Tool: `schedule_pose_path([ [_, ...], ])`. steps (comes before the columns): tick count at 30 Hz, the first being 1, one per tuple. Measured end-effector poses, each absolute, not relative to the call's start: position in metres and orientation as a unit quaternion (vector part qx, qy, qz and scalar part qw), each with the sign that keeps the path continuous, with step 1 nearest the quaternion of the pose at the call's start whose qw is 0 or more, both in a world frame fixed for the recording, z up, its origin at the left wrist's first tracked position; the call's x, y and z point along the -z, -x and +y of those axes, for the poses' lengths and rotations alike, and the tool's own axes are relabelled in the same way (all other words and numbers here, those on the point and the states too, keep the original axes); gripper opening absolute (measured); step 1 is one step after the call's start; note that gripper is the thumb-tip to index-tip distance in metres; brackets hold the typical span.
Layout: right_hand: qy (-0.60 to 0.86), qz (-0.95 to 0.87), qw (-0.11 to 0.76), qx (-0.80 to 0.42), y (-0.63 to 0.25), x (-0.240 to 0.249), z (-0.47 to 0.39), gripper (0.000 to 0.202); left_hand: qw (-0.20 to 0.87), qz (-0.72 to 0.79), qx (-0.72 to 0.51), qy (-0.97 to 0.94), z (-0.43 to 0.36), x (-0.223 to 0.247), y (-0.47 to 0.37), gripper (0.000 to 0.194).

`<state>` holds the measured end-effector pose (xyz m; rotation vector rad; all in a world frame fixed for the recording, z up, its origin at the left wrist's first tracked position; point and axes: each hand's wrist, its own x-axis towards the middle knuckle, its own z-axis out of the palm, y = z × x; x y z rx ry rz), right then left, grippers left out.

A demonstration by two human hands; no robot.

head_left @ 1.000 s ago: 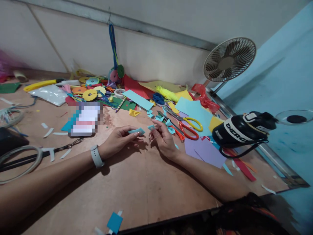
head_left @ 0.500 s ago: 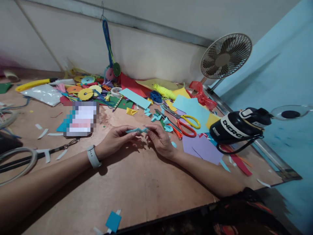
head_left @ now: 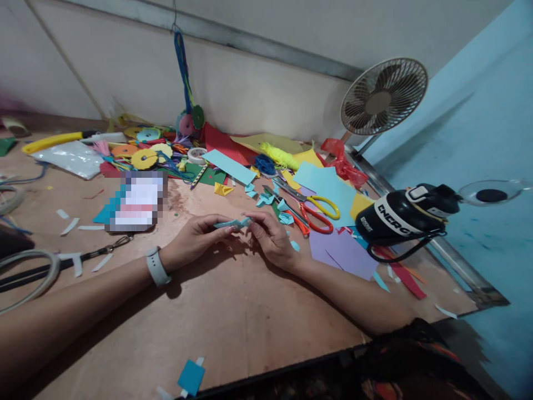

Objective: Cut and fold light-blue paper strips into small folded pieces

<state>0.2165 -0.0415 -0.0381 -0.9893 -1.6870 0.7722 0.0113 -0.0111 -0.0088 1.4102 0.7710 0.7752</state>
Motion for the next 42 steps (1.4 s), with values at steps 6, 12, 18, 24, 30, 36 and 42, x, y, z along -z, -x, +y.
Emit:
schedule_pose_path([
  [6,0.402,-0.68,0.499,-0.355,-0.2157,0.0369,-0.0423,0.03,0.638,0.335,-0.329,-0.61,-0.0111,0.0083,-0.0108,0.029],
  [12,0.399,-0.672,0.502,-0.37,-0.2156,0.0391,-0.0414,0.03,0.634,0.343,-0.324,-0.613,-0.0115,0.0086,-0.0106,0.03],
  [18,0.408,-0.668,0.501,-0.369,-0.215,0.0404,-0.0419,0.031,0.595,0.357,-0.316,-0.647,-0.0117,0.0064,-0.0113,0.035],
  [24,0.408,-0.716,0.511,-0.245,-0.2141,0.037,-0.0435,0.022,0.581,0.357,-0.315,-0.66,-0.0101,0.0061,-0.0109,0.032],
  [30,0.398,-0.755,0.496,-0.16,-0.2151,0.0376,-0.0425,0.023,0.67,0.33,-0.306,-0.591,-0.0146,0.0126,-0.0117,0.032],
  [36,0.371,-0.773,0.489,-0.163,-0.2174,0.0384,-0.0379,0.027,0.707,0.33,-0.304,-0.547,-0.016,0.0072,-0.0137,0.04],
  [42,0.416,-0.729,0.482,-0.249,-0.2177,0.0365,-0.0405,0.037,0.696,0.355,-0.325,-0.533,-0.0143,0.0054,-0.0134,0.043],
])
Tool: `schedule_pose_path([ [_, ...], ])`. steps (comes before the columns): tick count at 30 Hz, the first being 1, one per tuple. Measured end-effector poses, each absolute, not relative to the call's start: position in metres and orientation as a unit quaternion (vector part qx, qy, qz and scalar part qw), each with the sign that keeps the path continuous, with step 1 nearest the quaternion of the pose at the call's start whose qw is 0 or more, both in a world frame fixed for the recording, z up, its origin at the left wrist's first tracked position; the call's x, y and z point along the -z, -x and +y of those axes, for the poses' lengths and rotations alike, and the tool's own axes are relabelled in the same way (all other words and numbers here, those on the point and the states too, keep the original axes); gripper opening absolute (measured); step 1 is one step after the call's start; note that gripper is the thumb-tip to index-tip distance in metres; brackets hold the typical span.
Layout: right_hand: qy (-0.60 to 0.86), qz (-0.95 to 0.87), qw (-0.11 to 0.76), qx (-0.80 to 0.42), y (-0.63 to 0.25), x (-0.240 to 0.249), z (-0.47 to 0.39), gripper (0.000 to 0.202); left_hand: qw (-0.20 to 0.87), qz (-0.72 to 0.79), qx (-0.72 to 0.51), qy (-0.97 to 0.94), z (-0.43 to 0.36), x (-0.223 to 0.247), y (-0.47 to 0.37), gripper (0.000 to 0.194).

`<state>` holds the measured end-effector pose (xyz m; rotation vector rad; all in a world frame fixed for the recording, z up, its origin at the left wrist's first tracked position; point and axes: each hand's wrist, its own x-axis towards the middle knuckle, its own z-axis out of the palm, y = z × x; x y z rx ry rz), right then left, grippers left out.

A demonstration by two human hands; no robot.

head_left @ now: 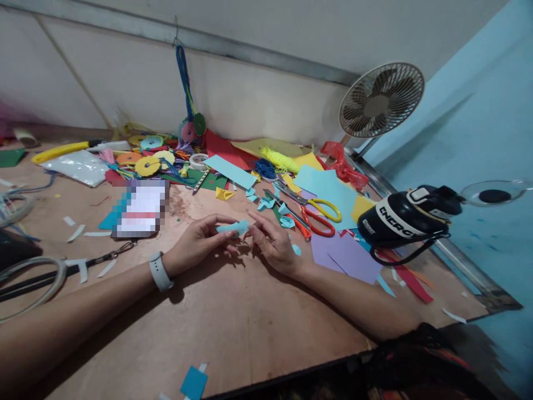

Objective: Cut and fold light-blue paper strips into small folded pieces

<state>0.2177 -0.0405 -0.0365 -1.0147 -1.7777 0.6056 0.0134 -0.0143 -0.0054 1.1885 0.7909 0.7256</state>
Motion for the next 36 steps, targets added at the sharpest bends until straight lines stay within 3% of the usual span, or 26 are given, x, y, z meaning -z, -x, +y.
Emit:
schedule_pose_path([
  [6,0.402,-0.733,0.507,-0.212,-0.2166,0.0374,-0.04,0.025,0.691,0.361,-0.317,-0.539,-0.0147,0.0042,-0.013,0.038],
  [27,0.36,-0.77,0.488,-0.2,-0.2171,0.0407,-0.039,0.023,0.715,0.334,-0.288,-0.543,-0.0142,0.0091,-0.0123,0.036],
  [36,0.455,-0.666,0.486,-0.337,-0.2123,0.0321,-0.0435,0.023,0.71,0.336,-0.289,-0.547,-0.0143,0.0048,-0.0131,0.037],
])
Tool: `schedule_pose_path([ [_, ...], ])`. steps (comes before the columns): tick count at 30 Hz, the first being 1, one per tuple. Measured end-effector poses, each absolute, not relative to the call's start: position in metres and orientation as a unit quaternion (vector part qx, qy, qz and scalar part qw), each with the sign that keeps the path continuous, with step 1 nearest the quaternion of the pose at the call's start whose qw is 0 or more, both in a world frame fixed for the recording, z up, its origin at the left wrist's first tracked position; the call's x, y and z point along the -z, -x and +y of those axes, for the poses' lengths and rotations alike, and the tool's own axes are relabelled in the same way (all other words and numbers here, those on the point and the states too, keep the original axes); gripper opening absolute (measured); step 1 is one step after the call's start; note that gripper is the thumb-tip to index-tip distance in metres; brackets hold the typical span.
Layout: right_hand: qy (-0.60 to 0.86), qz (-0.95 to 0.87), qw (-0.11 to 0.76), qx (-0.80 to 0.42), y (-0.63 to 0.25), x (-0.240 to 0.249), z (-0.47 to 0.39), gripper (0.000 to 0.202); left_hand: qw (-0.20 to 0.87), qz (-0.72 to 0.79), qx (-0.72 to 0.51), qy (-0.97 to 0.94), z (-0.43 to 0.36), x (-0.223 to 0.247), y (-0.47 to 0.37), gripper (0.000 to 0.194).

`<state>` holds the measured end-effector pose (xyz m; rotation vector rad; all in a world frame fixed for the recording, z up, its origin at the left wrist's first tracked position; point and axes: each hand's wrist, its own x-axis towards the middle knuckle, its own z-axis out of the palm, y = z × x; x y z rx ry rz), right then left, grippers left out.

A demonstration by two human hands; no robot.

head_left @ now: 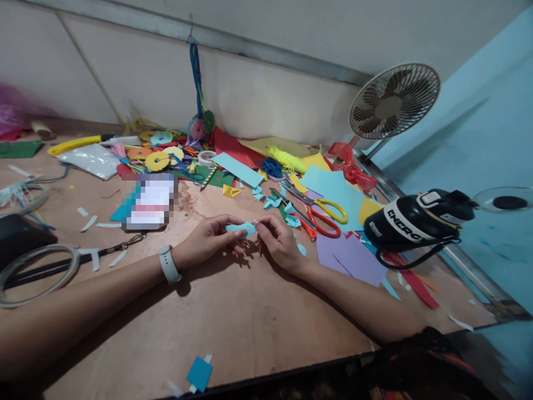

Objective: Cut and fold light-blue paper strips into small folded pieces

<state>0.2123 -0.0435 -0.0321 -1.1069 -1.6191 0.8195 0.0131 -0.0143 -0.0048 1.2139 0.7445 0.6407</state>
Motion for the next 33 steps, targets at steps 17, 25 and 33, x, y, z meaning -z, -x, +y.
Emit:
schedule_pose_path([
  [17,0.461,-0.664,0.426,-0.406,-0.2145,0.0296,-0.0457,0.041,0.748,0.326,-0.292,-0.499,-0.0167,0.0051,-0.0171,0.041],
  [25,0.42,-0.616,0.399,-0.534,-0.2147,0.0328,-0.0463,0.039,0.746,0.317,-0.25,-0.53,-0.0162,0.0052,-0.0143,0.048],
  [33,0.417,-0.615,0.374,-0.555,-0.2149,0.0276,-0.0469,0.041,0.743,0.324,-0.224,-0.541,-0.0134,0.0065,-0.0118,0.051],
])
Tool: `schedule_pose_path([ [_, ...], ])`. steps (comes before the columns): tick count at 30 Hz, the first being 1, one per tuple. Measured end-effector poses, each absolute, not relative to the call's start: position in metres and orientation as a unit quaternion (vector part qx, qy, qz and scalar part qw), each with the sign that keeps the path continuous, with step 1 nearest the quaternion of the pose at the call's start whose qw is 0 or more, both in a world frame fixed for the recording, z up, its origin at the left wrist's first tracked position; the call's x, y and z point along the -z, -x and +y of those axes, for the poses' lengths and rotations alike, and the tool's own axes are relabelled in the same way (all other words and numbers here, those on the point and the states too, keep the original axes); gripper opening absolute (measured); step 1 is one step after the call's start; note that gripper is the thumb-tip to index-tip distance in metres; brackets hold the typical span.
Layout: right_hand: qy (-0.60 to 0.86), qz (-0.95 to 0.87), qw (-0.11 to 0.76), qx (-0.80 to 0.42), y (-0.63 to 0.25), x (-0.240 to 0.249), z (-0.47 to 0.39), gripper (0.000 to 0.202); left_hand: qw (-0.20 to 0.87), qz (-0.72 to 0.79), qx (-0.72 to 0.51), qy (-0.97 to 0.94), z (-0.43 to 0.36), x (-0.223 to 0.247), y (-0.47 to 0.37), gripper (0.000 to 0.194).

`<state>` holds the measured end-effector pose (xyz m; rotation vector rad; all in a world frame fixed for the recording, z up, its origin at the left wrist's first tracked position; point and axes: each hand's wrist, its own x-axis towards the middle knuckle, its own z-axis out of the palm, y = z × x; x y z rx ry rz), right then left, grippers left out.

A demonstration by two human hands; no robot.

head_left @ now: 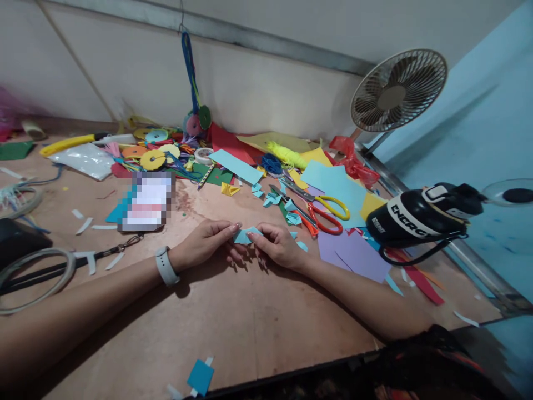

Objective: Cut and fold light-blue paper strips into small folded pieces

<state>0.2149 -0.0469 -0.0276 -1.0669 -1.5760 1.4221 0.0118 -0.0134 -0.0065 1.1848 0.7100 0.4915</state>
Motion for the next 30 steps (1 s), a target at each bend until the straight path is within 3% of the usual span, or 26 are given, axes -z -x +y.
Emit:
schedule_pose_path([
  [20,0.401,-0.625,0.36,-0.565,-0.216,0.026,-0.048,0.04,0.712,0.34,-0.198,-0.582,-0.014,0.006,-0.01,0.056],
  [26,0.4,-0.699,0.368,-0.465,-0.216,0.024,-0.046,0.035,0.686,0.309,-0.227,-0.618,-0.014,0.004,-0.01,0.036],
  [30,0.426,-0.762,0.302,-0.384,-0.231,0.0,-0.035,0.031,0.727,0.331,-0.242,-0.551,-0.019,0.0,-0.013,0.035],
])
